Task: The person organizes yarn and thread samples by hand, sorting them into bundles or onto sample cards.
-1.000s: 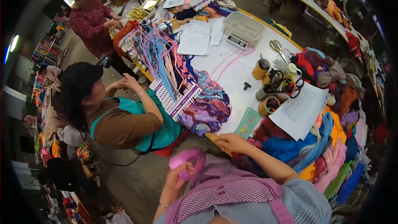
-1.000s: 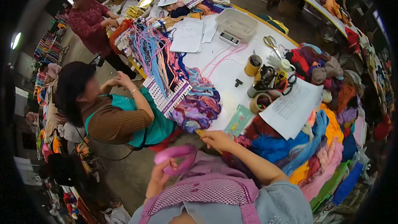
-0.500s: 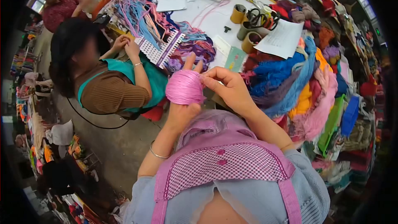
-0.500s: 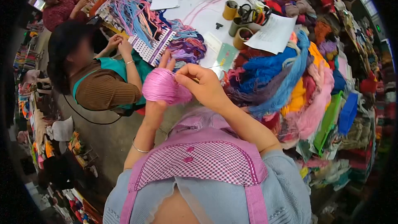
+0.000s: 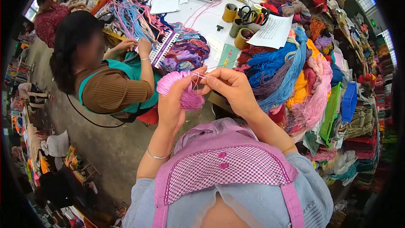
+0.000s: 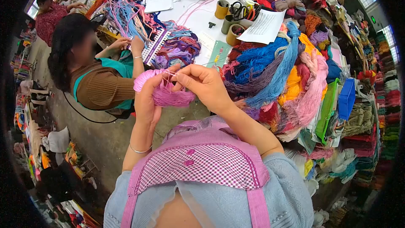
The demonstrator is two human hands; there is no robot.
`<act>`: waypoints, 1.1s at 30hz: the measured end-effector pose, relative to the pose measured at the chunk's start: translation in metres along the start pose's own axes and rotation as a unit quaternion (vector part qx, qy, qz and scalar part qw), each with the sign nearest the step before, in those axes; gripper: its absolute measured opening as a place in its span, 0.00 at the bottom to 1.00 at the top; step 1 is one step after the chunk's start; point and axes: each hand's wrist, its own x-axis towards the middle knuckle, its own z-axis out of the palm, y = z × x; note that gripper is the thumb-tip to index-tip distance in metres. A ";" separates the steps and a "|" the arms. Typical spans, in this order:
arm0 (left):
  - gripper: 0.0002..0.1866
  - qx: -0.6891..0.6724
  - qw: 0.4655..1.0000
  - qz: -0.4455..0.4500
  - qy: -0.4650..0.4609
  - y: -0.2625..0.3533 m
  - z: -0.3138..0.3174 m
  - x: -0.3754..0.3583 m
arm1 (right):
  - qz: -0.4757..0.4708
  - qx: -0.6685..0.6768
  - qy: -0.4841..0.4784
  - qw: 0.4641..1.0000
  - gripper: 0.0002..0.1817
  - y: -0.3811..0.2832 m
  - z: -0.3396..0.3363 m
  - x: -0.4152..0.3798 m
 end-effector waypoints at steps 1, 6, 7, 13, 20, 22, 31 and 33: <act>0.18 0.012 1.000 0.005 -0.004 -0.001 0.001 -0.001 | -0.002 0.025 0.002 1.000 0.09 0.001 0.001 0.000; 0.20 0.060 0.998 0.006 0.002 -0.004 0.000 -0.003 | -0.009 0.037 0.032 0.999 0.09 0.005 0.000 0.003; 0.21 0.102 0.995 0.008 0.008 -0.003 0.001 -0.003 | 0.002 0.028 0.051 0.998 0.09 0.004 -0.001 0.004; 0.21 0.108 0.993 0.051 -0.017 -0.006 0.003 0.002 | 0.036 0.158 0.076 0.984 0.09 0.008 -0.009 0.015; 0.20 0.223 0.957 0.171 -0.070 -0.016 -0.001 0.018 | 0.096 0.056 0.014 0.994 0.11 -0.006 -0.004 0.022; 0.19 0.187 0.966 0.160 -0.080 -0.012 -0.003 0.021 | 0.081 0.032 0.012 0.996 0.10 -0.004 -0.009 0.023; 0.15 0.133 0.985 0.104 -0.021 -0.015 0.008 0.035 | 0.050 -0.026 0.044 0.997 0.08 0.000 -0.017 0.029; 0.14 0.135 0.985 0.110 -0.015 -0.015 0.007 0.036 | 0.041 -0.023 0.048 0.998 0.08 -0.002 -0.017 0.030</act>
